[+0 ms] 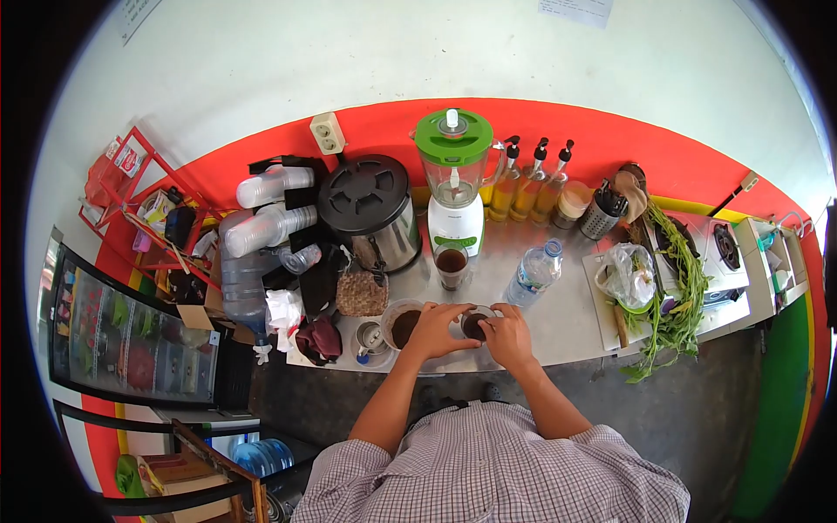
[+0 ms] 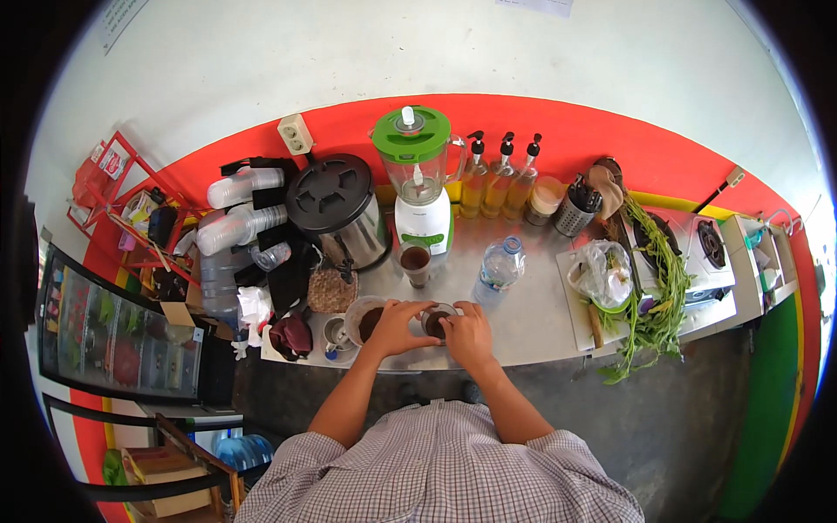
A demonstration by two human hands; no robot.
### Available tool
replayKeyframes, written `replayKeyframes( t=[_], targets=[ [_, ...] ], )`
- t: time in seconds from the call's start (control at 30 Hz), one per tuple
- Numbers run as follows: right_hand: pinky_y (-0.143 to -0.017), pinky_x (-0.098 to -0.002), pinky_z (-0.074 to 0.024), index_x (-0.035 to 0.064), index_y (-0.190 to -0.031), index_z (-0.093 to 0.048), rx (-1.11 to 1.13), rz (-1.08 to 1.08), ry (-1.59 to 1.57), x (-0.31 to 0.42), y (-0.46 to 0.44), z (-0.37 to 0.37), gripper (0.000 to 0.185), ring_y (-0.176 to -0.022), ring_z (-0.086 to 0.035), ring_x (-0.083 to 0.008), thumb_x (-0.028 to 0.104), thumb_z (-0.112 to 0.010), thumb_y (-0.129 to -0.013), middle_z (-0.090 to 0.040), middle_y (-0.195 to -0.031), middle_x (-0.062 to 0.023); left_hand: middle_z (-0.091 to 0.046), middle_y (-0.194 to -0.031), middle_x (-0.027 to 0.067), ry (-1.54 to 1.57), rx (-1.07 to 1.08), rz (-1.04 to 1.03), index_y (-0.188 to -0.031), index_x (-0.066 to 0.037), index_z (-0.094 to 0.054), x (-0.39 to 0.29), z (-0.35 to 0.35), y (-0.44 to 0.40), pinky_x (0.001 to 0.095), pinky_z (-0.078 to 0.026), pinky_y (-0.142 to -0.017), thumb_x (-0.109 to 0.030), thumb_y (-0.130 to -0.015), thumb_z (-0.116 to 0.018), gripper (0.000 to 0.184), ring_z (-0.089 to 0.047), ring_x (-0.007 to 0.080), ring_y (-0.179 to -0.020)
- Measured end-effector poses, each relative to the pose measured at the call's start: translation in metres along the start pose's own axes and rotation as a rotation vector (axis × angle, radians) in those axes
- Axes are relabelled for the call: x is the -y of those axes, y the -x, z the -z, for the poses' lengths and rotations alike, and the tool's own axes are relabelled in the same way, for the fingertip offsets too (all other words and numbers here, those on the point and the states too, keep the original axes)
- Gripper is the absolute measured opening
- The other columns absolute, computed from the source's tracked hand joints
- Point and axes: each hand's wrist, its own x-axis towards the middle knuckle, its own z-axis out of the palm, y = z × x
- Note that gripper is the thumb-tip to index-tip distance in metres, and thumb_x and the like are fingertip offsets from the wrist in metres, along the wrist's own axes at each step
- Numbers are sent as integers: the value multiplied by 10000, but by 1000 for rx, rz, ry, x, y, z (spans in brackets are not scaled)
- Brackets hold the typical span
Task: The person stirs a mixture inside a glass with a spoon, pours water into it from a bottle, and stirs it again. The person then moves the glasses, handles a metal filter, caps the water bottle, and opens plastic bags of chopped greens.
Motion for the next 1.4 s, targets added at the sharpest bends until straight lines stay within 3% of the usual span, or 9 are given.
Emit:
replayKeyframes(
  t=[0.1,0.2,0.3,0.53,0.6,0.83,0.9,1.33,1.4],
  targets=[
    [-975,-458,-551,15,-934,-844,115,-48,-13,-2,-1,4,192,-1106,-673,-373,191,-767,-930,-738,-1214,-161,-765,-1187,73,21,-6,-9,-1402,-116,-709,-3,0,0,391,-399,-1035,-569,-691,-931,872,-678,213,-1051],
    [-962,-458,-559,18,-944,-845,2,-59,-78,2,-1,3,199,-1102,-675,-373,199,-764,-938,-737,-1222,-150,-764,-1208,76,-9,21,11,-1408,-126,-707,-5,2,0,388,-398,-1034,-561,-690,-933,869,-679,211,-1053],
    [-956,-460,-562,17,-948,-843,121,-39,13,-2,4,6,209,-1101,-679,-376,208,-756,-948,-738,-1228,-141,-758,-1150,84,-13,1,-15,-1420,-128,-692,-1,-3,1,401,-403,-1035,-625,-701,-900,899,-682,217,-1023],
    [-958,-467,-556,17,-972,-844,-19,-70,-144,7,4,11,185,-1092,-683,-397,180,-762,-945,-736,-1214,-176,-761,-1194,75,-29,-3,-37,-1433,-143,-685,-3,-2,1,398,-399,-1029,-626,-697,-904,907,-684,208,-1022],
    [-931,-457,-567,44,-931,-848,174,-58,53,1,6,8,185,-1061,-674,-352,210,-768,-931,-741,-1149,-125,-762,-1213,77,-27,-8,-50,-1436,-144,-683,-4,-1,1,397,-398,-1029,-625,-695,-905,910,-685,208,-1022],
    [-929,-455,-564,39,-904,-840,-76,-66,-45,10,7,5,186,-1038,-669,-357,210,-770,-923,-743,-1104,-133,-761,-1249,75,-18,-22,-49,-1439,-157,-684,1,-4,1,398,-396,-1043,-602,-692,-915,900,-693,207,-1018],
    [-937,-451,-562,35,-915,-841,172,-95,134,7,6,3,180,-1048,-672,-355,197,-764,-928,-741,-1122,-137,-761,-1251,74,-12,-26,-53,-1441,-158,-683,1,-3,1,396,-396,-1045,-597,-691,-917,899,-693,207,-1018],
    [-942,-463,-566,12,-927,-828,-45,-66,-48,2,-4,-4,180,-1064,-682,-369,176,-754,-942,-740,-1120,-150,-761,-1237,70,-10,8,-47,-1434,-161,-685,-1,1,1,400,-392,-1050,-608,-694,-909,893,-686,205,-1016],
    [-945,-472,-554,-18,-886,-805,176,-133,107,0,-8,-3,201,-1044,-690,-402,165,-737,-938,-738,-1081,-173,-760,-1239,69,-7,14,-47,-1437,-162,-682,0,-1,1,402,-393,-1050,-614,-697,-906,896,-687,207,-1018]
  ],
)
